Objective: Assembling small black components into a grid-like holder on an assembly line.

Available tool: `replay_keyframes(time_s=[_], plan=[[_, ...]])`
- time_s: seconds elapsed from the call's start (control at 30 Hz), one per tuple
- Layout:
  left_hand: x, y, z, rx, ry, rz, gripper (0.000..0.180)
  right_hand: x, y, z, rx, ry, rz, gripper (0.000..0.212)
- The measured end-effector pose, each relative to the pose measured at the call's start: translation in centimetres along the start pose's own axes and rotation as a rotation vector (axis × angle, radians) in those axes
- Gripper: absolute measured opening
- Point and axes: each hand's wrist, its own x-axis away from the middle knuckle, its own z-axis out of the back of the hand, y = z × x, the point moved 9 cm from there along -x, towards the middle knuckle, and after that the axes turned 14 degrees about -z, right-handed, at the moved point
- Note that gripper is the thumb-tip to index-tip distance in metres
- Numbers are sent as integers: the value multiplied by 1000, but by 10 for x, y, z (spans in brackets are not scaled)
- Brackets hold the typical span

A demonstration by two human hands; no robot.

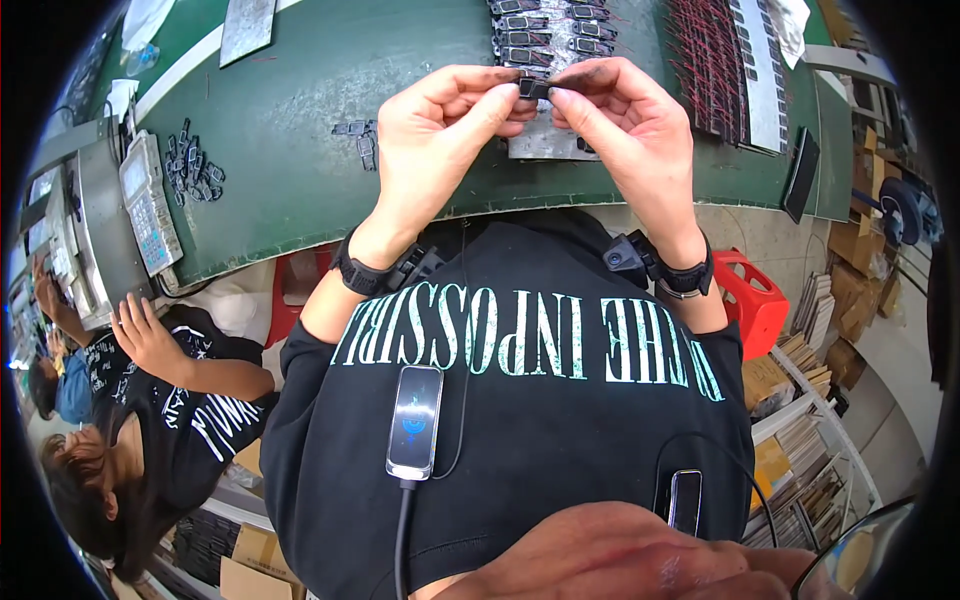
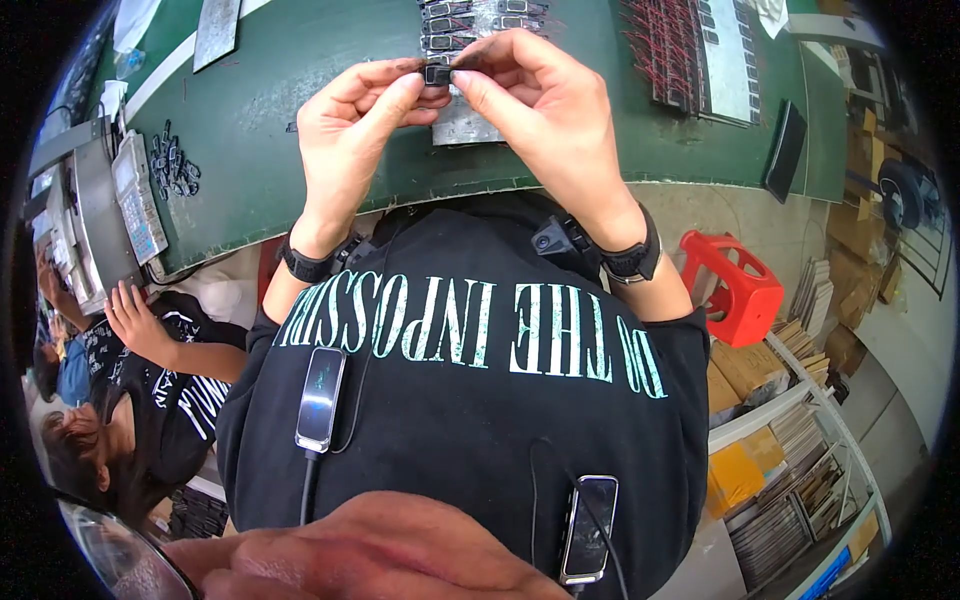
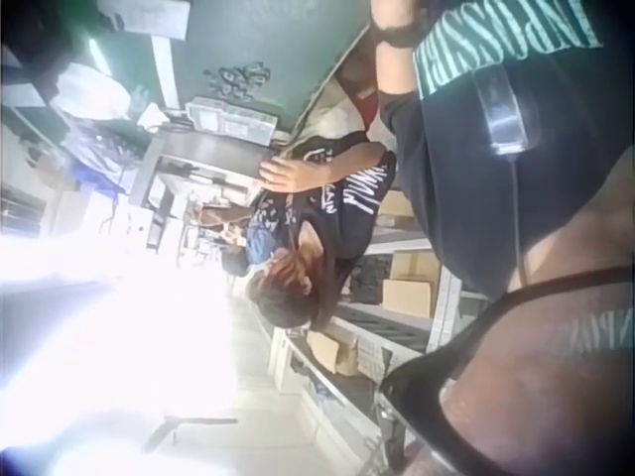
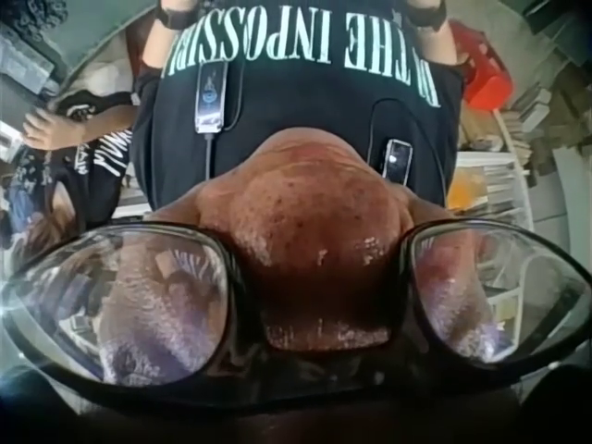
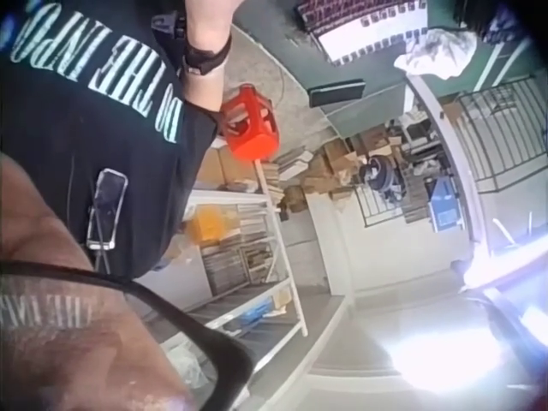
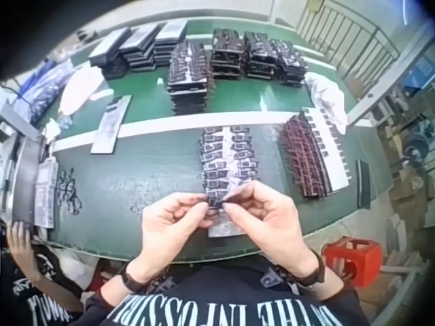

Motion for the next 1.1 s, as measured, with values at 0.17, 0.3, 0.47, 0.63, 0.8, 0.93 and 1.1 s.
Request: replay_keyframes(time_s=[0.17, 0.3, 0.47, 0.63, 0.8, 0.93, 1.1], plan=[[-1, -5, -1, 55, -3, 21, 20, -2, 1, 3, 79, 50, -10, 13], [1, -3, -3, 20, 0, 5, 20, -2, 0, 2, 69, 11, -8, 12], [3, -1, -5, -45, -11, -38, 20, -5, 3, 6, 29, -10, -49, 12], [4, 1, -3, -75, 28, -81, 19, -6, 3, 4, 82, -28, -43, 10], [5, 1, -2, -183, -18, -113, 19, -6, 1, 2, 106, -25, -21, 8], [3, 8, -4, -290, -71, -171, 19, -7, -2, 2, 208, 6, -22, 9], [2, 14, -6, -371, -99, -213, 19, 0, -18, 3, 484, 99, 153, 12]])
